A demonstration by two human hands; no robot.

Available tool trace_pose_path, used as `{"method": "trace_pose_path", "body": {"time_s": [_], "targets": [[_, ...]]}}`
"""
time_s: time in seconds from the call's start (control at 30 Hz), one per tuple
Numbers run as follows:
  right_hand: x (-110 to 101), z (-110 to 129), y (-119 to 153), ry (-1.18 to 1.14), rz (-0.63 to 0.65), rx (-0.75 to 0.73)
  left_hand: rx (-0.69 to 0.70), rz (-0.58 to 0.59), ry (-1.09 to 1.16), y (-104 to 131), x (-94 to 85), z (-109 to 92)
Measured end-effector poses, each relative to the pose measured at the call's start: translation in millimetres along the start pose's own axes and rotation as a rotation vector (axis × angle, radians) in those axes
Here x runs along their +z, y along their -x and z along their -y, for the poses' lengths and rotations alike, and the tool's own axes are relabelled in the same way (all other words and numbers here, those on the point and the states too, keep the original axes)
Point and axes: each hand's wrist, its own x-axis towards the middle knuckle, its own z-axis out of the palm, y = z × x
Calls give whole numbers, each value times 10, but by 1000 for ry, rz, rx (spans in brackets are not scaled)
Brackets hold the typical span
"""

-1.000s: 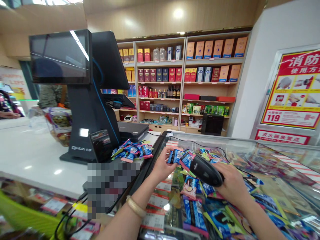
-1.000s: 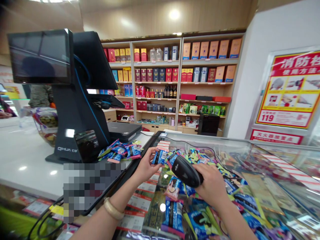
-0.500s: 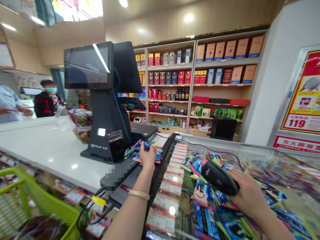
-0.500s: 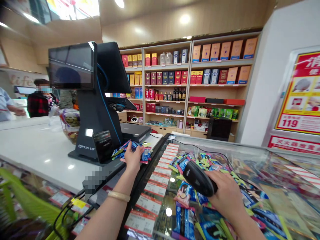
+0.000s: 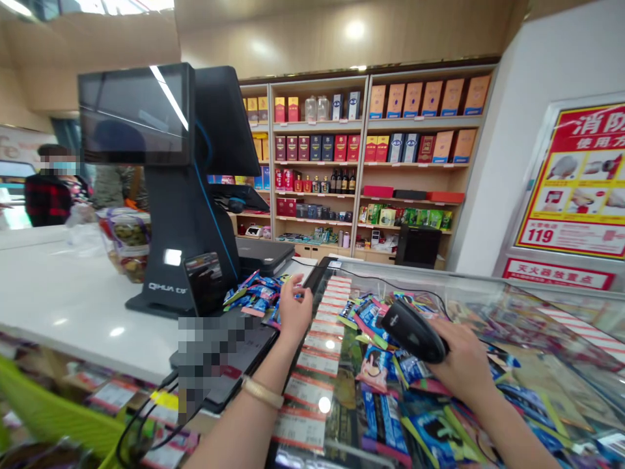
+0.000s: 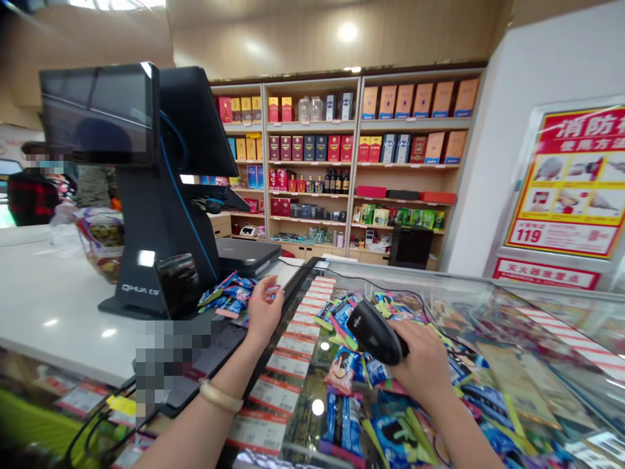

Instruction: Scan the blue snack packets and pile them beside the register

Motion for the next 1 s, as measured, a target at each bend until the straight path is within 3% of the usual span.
{"method": "trace_pose_path", "body": {"time_s": [0.1,0.23,0.33,0.47,0.6,0.7,0.87,1.0], "targets": [[0,8,0,8,9,31,101,382,-171,231,108,-67],[-11,44,-16,1,15,54,117,972,-398,552,168,-246],[-22,70,-36,-17,19,53,121,1133,-565,740,192,-366],[-25,84,-44,-38,34,56,146,1057,-686,922,256,-399],[-20,68,-30,-28,12,22,69,1029,-568,977,301,-296],[-21,51,-23,-14,-28,8,-66,988,-277,894,305,-227],[-27,51,-22,-6,-66,11,-468,711,402,633,283,-243],[-25,63,-27,-22,-27,18,-724,593,672,488,245,-264]]}}
